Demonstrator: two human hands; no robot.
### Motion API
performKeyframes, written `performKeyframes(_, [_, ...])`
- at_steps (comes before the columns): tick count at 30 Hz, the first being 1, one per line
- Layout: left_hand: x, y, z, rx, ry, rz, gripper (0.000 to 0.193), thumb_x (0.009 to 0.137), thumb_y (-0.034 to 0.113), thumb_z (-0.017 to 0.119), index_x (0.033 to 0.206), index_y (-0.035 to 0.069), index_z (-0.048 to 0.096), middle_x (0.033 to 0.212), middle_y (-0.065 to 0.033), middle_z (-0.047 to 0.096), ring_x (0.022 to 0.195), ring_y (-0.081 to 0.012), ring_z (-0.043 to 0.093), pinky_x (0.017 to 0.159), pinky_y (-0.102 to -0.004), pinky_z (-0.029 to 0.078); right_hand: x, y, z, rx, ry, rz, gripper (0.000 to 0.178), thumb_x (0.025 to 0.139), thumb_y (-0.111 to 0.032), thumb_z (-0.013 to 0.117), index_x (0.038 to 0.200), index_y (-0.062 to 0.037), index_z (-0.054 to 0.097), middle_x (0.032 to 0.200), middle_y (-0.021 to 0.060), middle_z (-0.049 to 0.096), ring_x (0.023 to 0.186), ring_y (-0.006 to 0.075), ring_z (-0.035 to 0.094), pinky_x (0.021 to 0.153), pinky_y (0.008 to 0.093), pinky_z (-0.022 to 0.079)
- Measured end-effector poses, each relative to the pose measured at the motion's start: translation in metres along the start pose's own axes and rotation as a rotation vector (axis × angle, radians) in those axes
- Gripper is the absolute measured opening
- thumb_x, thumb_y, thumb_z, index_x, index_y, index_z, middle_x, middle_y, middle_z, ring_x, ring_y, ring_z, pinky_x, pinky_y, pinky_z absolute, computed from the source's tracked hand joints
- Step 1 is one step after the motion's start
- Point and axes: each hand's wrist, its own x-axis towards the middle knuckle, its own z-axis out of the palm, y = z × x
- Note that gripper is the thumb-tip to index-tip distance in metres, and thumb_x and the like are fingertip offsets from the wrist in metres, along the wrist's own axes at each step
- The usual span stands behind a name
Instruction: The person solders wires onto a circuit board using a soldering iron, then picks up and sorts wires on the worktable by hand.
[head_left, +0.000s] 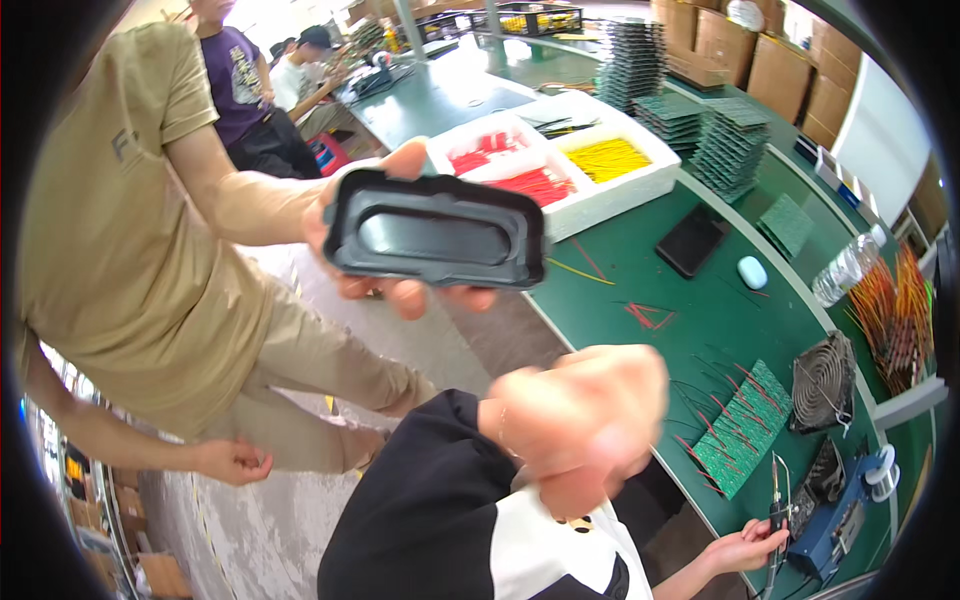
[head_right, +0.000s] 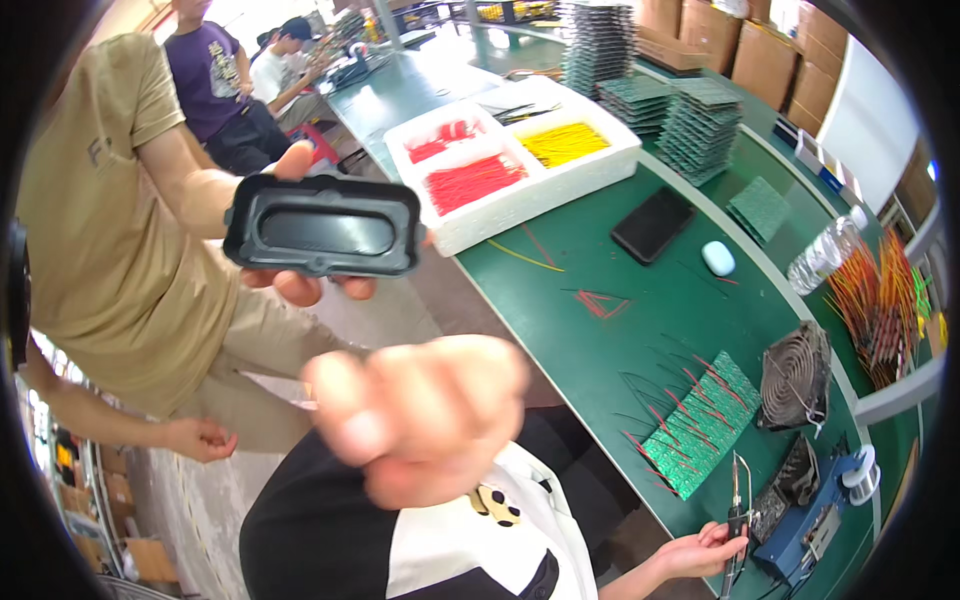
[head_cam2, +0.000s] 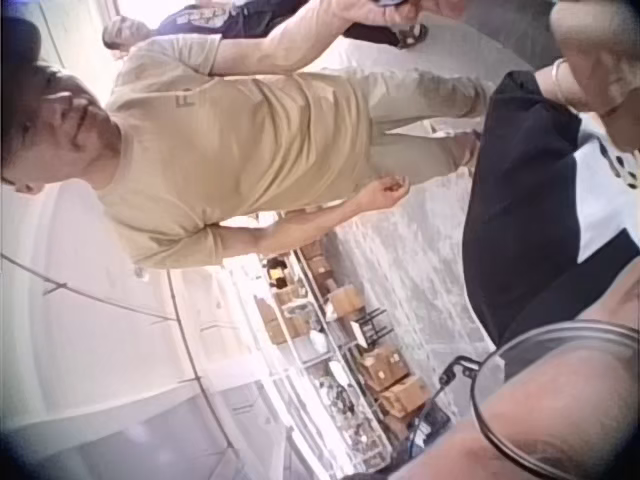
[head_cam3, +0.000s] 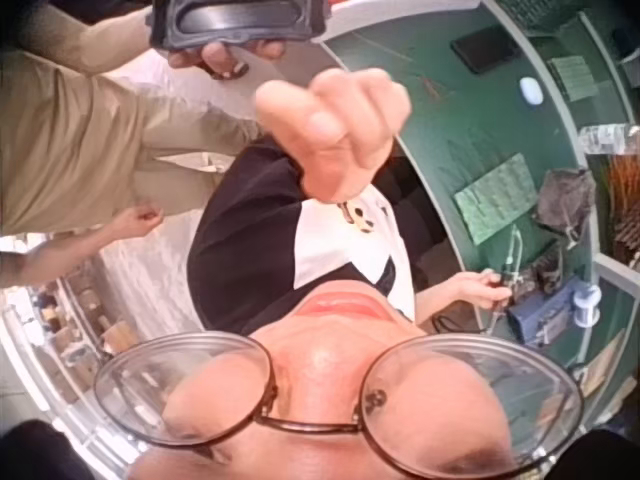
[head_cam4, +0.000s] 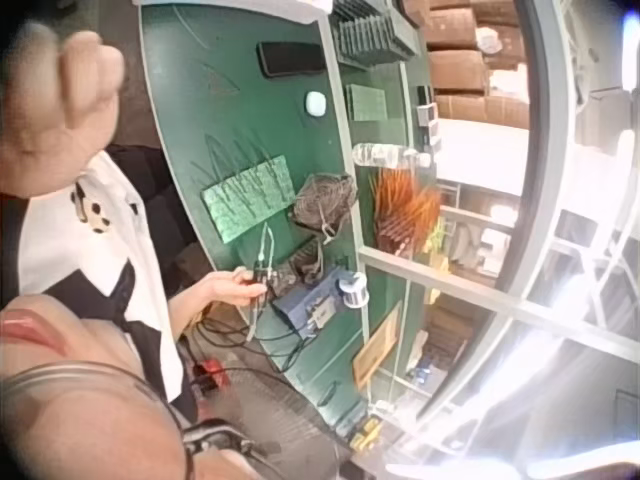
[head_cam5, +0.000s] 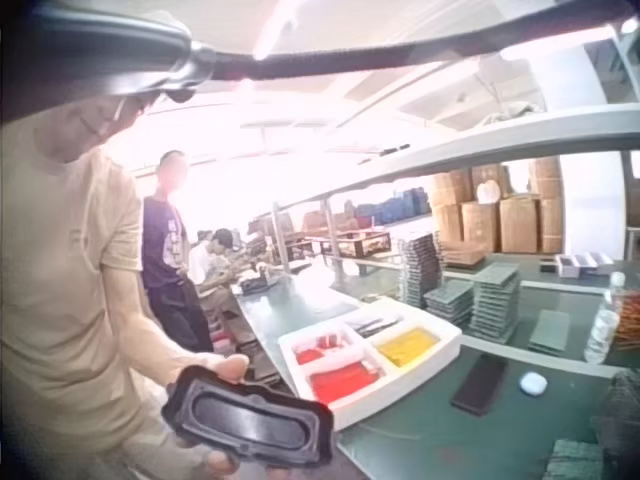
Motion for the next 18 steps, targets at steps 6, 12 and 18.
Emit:
performKeyframes(6, [0.017, 0.032, 0.033, -0.018, -0.030, -0.228, 0.016, 0.079, 0.024, 0.063, 0.092, 0.015, 0.060, 0.077, -0.0020, 0.052, 0.073, -0.0149, 0.048, 0.058, -0.0276, 0.037, -0.003, 0.003, 0.009, 0.041, 0.096, 0.042, 0.017, 0.088, -0.021, 0.048, 0.082, -0.0050, 0.050, 0.058, -0.0035, 0.032, 0.049, 0.0036, 0.028, 0.043, 0.0189, 0.021])
performKeyframes(12, [0.039, 0.018, 0.017, -0.439, -0.562, -0.766, 0.007, 0.078, 0.015, 0.063, 0.085, 0.014, 0.060, 0.092, 0.0009, 0.055, 0.092, -0.0185, 0.049, 0.081, -0.0375, 0.039, 0.000, 0.017, 0.007, 0.165, -0.009, -0.002, 0.024, 0.092, -0.025, 0.044, 0.090, -0.0021, 0.051, 0.058, -0.0034, 0.036, 0.049, 0.0031, 0.029, 0.045, 0.0197, 0.021])
performKeyframes(18, [0.032, 0.009, 0.013, -0.386, -0.763, -0.843, 0.015, 0.080, 0.014, 0.060, 0.094, 0.014, 0.054, 0.097, 0.0066, 0.060, 0.089, -0.0166, 0.051, 0.080, -0.0398, 0.042, 0.001, 0.017, -0.002, 0.133, 0.007, -0.095, 0.026, 0.092, -0.027, 0.042, 0.089, -0.0022, 0.050, 0.057, -0.0030, 0.034, 0.048, 0.0033, 0.028, 0.045, 0.0205, 0.022])
